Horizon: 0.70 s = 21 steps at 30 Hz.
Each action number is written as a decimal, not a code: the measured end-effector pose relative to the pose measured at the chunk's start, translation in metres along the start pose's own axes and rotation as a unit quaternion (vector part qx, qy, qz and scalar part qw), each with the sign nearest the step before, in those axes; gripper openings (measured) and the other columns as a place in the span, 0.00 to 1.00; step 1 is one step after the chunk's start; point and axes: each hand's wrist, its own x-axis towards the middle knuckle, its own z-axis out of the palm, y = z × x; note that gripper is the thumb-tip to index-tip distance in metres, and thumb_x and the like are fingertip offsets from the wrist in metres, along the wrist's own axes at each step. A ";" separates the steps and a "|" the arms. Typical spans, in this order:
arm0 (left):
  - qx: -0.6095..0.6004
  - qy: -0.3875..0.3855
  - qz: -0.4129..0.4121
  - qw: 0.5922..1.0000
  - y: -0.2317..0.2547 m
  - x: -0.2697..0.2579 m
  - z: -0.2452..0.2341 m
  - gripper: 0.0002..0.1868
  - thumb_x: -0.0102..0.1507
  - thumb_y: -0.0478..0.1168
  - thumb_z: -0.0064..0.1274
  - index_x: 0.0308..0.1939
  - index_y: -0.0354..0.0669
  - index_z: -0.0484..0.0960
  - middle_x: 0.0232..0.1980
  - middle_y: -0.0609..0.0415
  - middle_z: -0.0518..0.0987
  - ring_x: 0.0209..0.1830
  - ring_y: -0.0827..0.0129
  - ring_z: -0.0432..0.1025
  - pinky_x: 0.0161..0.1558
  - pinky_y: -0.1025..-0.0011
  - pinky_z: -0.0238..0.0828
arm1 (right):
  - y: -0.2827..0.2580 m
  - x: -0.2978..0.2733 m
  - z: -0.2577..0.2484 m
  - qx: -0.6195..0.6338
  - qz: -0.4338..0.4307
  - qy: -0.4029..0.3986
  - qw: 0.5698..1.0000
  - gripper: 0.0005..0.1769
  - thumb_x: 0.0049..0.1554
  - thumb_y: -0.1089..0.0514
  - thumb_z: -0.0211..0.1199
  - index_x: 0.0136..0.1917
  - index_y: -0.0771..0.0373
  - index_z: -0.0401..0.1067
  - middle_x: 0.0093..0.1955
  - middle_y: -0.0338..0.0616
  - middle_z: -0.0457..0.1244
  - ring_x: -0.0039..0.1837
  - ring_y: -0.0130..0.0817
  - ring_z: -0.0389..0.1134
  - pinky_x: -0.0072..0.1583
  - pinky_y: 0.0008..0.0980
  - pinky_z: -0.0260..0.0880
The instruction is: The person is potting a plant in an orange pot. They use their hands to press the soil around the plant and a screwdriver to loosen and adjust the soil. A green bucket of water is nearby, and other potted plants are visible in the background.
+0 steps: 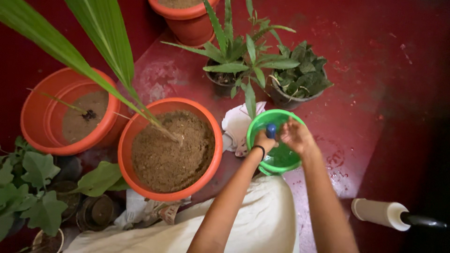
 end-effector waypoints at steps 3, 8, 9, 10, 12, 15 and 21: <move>-0.077 -0.023 -0.018 0.997 -0.012 0.009 0.002 0.11 0.50 0.30 0.61 0.37 0.39 0.86 0.36 0.53 0.83 0.35 0.68 0.76 0.38 0.67 0.72 | -0.022 -0.057 0.092 -0.171 0.002 0.048 0.984 0.11 0.67 0.57 0.49 0.50 0.65 0.68 0.49 0.49 0.65 0.51 0.40 0.68 0.57 0.40 0.72; -0.269 -0.062 -0.009 0.961 -0.007 0.019 0.004 0.17 0.54 0.27 0.50 0.46 0.41 0.82 0.42 0.56 0.83 0.40 0.70 0.77 0.40 0.70 0.74 | -0.023 -0.129 0.195 -0.412 -0.037 0.047 0.909 0.19 0.62 0.66 0.47 0.63 0.74 0.70 0.62 0.56 0.68 0.64 0.43 0.71 0.68 0.40 0.71; -0.287 -0.057 0.000 0.956 -0.002 0.019 0.006 0.17 0.56 0.27 0.49 0.46 0.41 0.82 0.42 0.56 0.83 0.41 0.71 0.77 0.41 0.71 0.73 | -0.020 -0.134 0.196 -0.432 -0.055 0.051 0.899 0.20 0.61 0.68 0.47 0.64 0.74 0.70 0.63 0.55 0.68 0.65 0.42 0.70 0.69 0.38 0.70; -0.304 -0.051 0.008 0.951 0.004 0.019 0.008 0.16 0.58 0.27 0.49 0.47 0.42 0.82 0.43 0.56 0.83 0.42 0.71 0.77 0.42 0.72 0.73 | -0.018 -0.137 0.192 -0.451 -0.073 0.055 0.888 0.21 0.60 0.69 0.47 0.65 0.73 0.69 0.65 0.54 0.67 0.67 0.41 0.69 0.69 0.37 0.69; -0.274 -0.014 0.013 0.961 0.020 0.016 0.010 0.14 0.60 0.27 0.47 0.46 0.38 0.84 0.41 0.53 0.82 0.39 0.68 0.74 0.40 0.68 0.70 | -0.006 -0.128 0.175 -0.464 -0.151 0.046 0.871 0.28 0.53 0.74 0.45 0.66 0.73 0.69 0.64 0.56 0.67 0.68 0.42 0.69 0.68 0.37 0.70; -0.223 0.036 0.038 0.973 0.045 0.001 0.008 0.13 0.59 0.27 0.49 0.46 0.37 0.84 0.41 0.52 0.83 0.40 0.66 0.76 0.43 0.68 0.72 | 0.014 -0.108 0.141 -0.671 -0.250 0.128 0.687 0.31 0.48 0.74 0.53 0.67 0.72 0.68 0.61 0.64 0.67 0.65 0.53 0.68 0.63 0.42 0.69; -0.133 0.075 0.124 0.980 0.100 -0.047 -0.014 0.10 0.59 0.35 0.61 0.44 0.39 0.82 0.41 0.52 0.83 0.42 0.65 0.78 0.47 0.66 0.74 | 0.051 -0.092 0.112 -0.763 -0.296 0.168 0.549 0.14 0.59 0.65 0.58 0.58 0.68 0.74 0.49 0.69 0.67 0.54 0.64 0.70 0.54 0.53 0.69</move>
